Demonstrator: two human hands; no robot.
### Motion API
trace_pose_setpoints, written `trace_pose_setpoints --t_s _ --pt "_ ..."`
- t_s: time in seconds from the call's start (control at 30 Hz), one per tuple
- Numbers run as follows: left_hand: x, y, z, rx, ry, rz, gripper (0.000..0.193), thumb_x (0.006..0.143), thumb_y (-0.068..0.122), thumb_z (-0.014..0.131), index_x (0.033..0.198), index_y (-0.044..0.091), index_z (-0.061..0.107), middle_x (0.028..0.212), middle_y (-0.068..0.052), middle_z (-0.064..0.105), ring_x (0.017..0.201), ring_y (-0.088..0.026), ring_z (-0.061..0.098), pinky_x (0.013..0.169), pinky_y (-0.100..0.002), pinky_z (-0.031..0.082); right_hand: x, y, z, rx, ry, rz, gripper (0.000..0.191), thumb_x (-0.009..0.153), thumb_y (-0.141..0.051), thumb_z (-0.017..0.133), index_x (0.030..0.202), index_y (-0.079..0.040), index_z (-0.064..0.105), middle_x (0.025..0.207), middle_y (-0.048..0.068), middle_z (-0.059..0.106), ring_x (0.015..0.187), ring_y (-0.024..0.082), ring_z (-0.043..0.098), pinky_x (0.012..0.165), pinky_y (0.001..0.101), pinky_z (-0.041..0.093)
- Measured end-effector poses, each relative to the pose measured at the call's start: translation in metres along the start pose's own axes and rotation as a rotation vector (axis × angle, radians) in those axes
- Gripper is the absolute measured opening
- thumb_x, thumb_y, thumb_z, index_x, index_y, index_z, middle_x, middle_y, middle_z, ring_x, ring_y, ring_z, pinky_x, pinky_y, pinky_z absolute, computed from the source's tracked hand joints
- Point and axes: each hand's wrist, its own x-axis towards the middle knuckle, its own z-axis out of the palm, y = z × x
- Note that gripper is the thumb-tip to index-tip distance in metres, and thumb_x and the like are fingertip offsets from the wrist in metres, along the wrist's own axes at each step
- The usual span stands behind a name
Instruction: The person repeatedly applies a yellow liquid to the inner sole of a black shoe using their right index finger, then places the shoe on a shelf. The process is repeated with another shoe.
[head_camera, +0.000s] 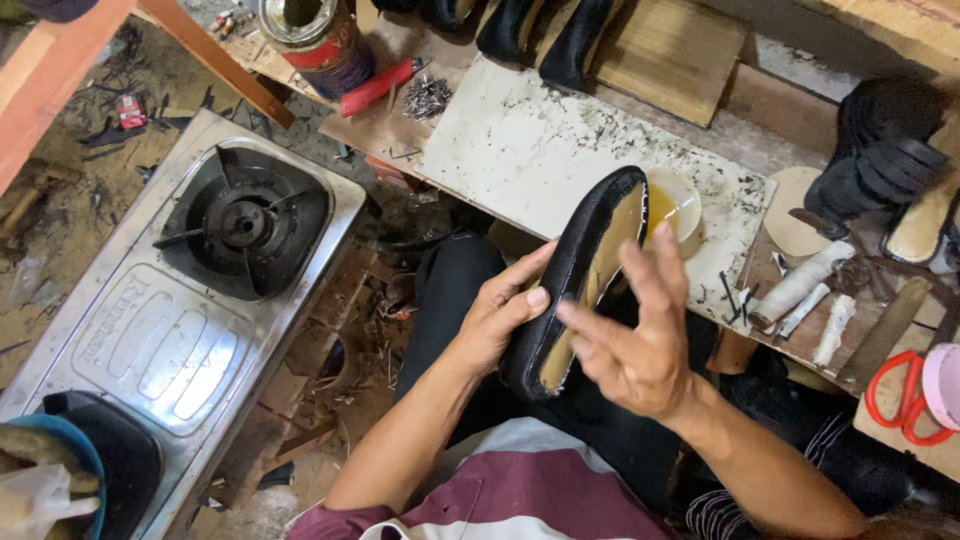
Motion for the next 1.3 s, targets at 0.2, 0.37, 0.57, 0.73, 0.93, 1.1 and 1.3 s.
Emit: trace_pose_setpoints --t_s 0.2,0.37,0.57,0.73,0.93,1.1,1.3 --pt "0.005 -0.007 0.001 -0.175 0.063 -0.102 0.066 0.101 0.025 0.059 0.157 -0.002 0.04 0.147 -0.017 0.056 0.13 -0.022 0.057 0.113 -0.035 0.045 -0.005 -0.011 0.003 0.113 -0.047 -0.185 0.022 0.096 -0.033 0.069 0.115 -0.026 0.079 0.166 0.008 0.028 0.159 0.038 0.01 0.132 0.0613 0.01" --pt "0.006 -0.009 0.0 -0.199 0.035 -0.139 0.063 0.103 0.025 0.058 0.157 -0.002 0.041 0.147 -0.015 0.057 0.131 -0.021 0.058 0.113 -0.034 0.045 0.0 -0.005 0.004 0.134 -0.079 -0.225 0.025 0.098 -0.039 0.068 0.117 -0.029 0.08 0.163 0.003 0.031 0.159 0.035 0.011 0.13 0.0618 0.01" --pt "0.007 -0.01 -0.002 -0.225 0.017 -0.196 0.063 0.103 0.028 0.058 0.156 -0.002 0.043 0.145 -0.016 0.058 0.128 -0.022 0.059 0.11 -0.035 0.047 0.002 0.0 0.006 0.139 -0.082 -0.243 0.028 0.102 -0.042 0.064 0.12 -0.027 0.078 0.16 0.005 0.034 0.159 0.036 0.015 0.13 0.0635 0.014" --pt "0.009 -0.01 -0.006 -0.242 0.044 -0.2 0.073 0.1 0.039 0.061 0.157 -0.002 0.041 0.144 -0.013 0.059 0.127 -0.021 0.06 0.108 -0.034 0.048 0.0 0.003 -0.001 0.173 -0.116 -0.33 0.026 0.101 -0.045 0.066 0.116 -0.027 0.081 0.158 0.002 0.039 0.159 0.032 0.017 0.131 0.061 0.012" --pt "0.003 -0.005 -0.004 -0.33 0.126 0.044 0.095 0.093 0.052 0.075 0.163 0.003 0.034 0.141 -0.011 0.059 0.121 -0.019 0.059 0.102 -0.032 0.05 -0.013 -0.005 0.0 0.341 0.068 -0.044 0.057 0.092 -0.037 0.075 0.145 -0.025 0.057 0.16 0.009 0.037 0.154 0.035 0.037 0.129 0.0556 0.036" --pt "0.0 0.0 -0.004 -0.277 0.211 0.175 0.089 0.087 0.046 0.083 0.153 0.008 0.038 0.137 -0.009 0.057 0.122 -0.021 0.06 0.104 -0.039 0.051 -0.026 -0.021 0.026 0.331 0.045 0.114 0.11 0.079 -0.018 0.089 0.164 -0.018 0.018 0.161 0.025 0.023 0.14 0.042 0.047 0.112 0.0505 0.05" --pt "-0.005 -0.008 -0.037 -0.587 0.22 0.071 0.071 0.094 0.049 0.069 0.146 0.006 0.046 0.138 -0.016 0.059 0.124 -0.031 0.06 0.106 -0.047 0.053 -0.027 -0.005 0.029 0.491 0.066 0.07 0.106 0.082 0.0 0.076 0.166 -0.02 0.015 0.161 0.027 0.027 0.134 0.037 0.061 0.099 0.0382 0.062"
